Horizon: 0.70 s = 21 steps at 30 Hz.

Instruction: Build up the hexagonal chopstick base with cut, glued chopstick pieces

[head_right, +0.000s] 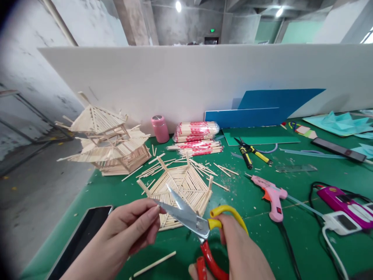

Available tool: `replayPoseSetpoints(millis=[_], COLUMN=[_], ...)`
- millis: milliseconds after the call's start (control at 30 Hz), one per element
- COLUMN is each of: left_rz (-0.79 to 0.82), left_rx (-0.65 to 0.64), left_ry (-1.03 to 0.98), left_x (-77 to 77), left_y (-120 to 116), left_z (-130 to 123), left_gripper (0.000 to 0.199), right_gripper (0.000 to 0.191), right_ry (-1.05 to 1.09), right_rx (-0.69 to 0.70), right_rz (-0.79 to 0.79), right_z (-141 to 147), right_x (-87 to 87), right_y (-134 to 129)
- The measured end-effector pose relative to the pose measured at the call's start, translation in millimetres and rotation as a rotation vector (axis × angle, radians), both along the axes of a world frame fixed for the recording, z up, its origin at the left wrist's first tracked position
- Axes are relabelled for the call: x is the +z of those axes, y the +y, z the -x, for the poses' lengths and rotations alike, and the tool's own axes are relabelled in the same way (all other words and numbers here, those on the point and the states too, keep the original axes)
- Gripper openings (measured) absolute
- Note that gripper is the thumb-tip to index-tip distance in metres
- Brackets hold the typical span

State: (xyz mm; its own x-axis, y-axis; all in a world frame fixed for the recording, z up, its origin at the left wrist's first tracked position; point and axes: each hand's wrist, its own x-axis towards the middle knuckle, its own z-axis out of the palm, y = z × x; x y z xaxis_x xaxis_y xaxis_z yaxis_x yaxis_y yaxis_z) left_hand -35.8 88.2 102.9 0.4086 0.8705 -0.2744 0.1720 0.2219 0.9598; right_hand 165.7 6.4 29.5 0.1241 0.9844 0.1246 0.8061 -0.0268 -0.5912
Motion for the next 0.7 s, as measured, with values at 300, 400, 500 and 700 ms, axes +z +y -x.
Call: replayPoseSetpoints(millis=[300, 400, 500, 700], left_rz=[-0.009, -0.040, -0.067, -0.110], left_rx=[0.003, -0.032, -0.058, -0.099], left_ry=[-0.125, -0.115, -0.104, -0.062], left_x=[-23.4, -25.5, -24.6, -29.5], left_y=[-16, -18, -18, -16], left_z=[-10, -11, -12, -7], left_gripper=[0.020, 0.021, 0.030, 0.029], right_gripper=[0.057, 0.047, 0.044, 0.046], right_ry=[-0.273, -0.246, -0.218, -0.166], right_rx=[0.204, 0.180, 0.158, 0.140], right_rz=[-0.054, -0.014, 0.062, 0.156], right_z=[-4, 3, 4, 2], right_x=[3.5, 13.5, 18.5, 15.9], right_y=[-11, -9, -8, -9])
